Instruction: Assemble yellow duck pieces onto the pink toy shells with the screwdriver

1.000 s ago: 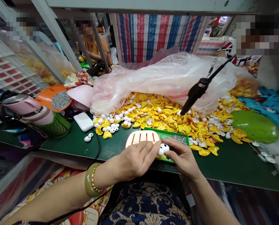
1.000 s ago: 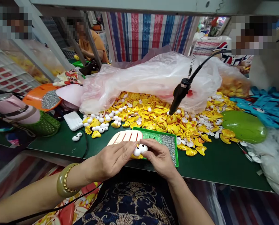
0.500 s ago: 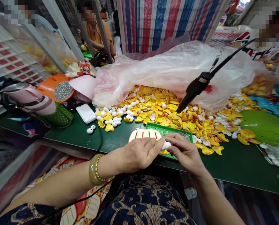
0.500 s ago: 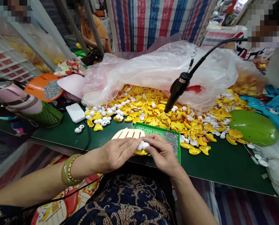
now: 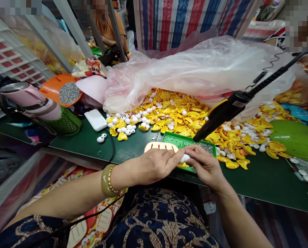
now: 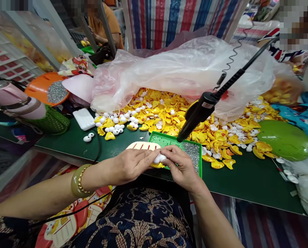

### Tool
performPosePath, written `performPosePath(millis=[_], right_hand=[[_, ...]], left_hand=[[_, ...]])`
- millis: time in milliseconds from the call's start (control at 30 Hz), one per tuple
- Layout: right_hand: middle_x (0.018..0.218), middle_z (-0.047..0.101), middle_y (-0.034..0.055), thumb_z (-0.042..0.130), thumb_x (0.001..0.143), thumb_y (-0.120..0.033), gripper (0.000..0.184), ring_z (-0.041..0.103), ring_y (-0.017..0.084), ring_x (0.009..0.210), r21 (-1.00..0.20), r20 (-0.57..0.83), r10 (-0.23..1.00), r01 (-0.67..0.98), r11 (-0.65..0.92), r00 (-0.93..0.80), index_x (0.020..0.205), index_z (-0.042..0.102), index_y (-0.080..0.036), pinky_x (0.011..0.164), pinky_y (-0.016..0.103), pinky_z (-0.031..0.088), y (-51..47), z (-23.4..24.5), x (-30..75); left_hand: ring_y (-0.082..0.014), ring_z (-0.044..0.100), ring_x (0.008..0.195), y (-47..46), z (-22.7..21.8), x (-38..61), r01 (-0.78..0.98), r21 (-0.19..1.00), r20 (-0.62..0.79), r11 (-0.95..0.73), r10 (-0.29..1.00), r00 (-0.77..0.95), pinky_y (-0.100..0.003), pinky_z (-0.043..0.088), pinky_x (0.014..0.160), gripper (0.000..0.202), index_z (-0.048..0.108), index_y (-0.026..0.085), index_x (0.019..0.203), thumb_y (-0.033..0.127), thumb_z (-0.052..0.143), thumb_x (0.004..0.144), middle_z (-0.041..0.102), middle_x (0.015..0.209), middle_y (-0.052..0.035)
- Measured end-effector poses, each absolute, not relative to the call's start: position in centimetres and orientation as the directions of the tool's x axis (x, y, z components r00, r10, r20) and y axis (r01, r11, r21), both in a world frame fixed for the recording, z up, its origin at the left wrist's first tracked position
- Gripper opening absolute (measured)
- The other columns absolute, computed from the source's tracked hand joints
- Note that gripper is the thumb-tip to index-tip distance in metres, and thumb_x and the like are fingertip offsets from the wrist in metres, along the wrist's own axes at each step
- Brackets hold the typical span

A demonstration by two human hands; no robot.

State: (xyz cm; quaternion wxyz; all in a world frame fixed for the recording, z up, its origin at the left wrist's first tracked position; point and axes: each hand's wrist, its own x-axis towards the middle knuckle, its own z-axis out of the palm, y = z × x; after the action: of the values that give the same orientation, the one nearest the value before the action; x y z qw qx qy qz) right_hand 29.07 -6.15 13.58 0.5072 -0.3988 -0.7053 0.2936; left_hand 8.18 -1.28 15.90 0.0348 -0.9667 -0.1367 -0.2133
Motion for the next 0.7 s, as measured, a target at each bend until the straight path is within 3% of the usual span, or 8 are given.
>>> performPosePath(millis=[133, 500, 700], right_hand=[[0.097, 0.065, 0.0041, 0.057, 0.085, -0.012, 0.038, 0.063, 0.017, 0.087, -0.804, 0.503, 0.844, 0.257, 0.536, -0.186, 0.114, 0.065, -0.033, 0.074, 0.034, 0.054, -5.8, 13.7, 29.1], [0.100, 0.065, 0.0049, 0.056, 0.085, -0.007, 0.047, 0.063, 0.016, 0.089, -0.725, 0.551, 0.800, 0.337, 0.600, -0.240, 0.123, 0.058, -0.033, 0.076, 0.033, 0.055, -5.3, 13.2, 28.9], [0.102, 0.066, 0.0059, 0.057, 0.084, -0.008, 0.048, 0.064, 0.017, 0.092, -0.669, 0.616, 0.757, 0.365, 0.648, -0.218, 0.125, 0.058, -0.033, 0.075, 0.033, 0.057, -5.0, 13.3, 28.5]], left_hand=[[-0.0194, 0.067, 0.085, -0.9, 16.5, 8.2, 0.205, 0.035, 0.406, -0.978, 0.202, 0.891, -0.032, 0.058, 0.074, 0.060, 0.017, 0.003, 0.145, 0.011, 0.040, 0.090, 0.068, 0.097, -0.0151], [-0.0193, 0.068, 0.081, -0.2, 17.1, 7.8, 0.218, 0.130, 0.339, -0.967, 0.250, 0.907, -0.030, 0.056, 0.069, 0.056, 0.029, 0.010, 0.142, 0.010, 0.044, 0.088, 0.070, 0.092, -0.0122], [-0.0183, 0.068, 0.076, 0.0, 17.7, 7.4, 0.215, 0.168, 0.330, -0.962, 0.260, 0.908, -0.028, 0.055, 0.066, 0.061, 0.026, 0.012, 0.145, 0.010, 0.046, 0.088, 0.070, 0.086, -0.0094]])
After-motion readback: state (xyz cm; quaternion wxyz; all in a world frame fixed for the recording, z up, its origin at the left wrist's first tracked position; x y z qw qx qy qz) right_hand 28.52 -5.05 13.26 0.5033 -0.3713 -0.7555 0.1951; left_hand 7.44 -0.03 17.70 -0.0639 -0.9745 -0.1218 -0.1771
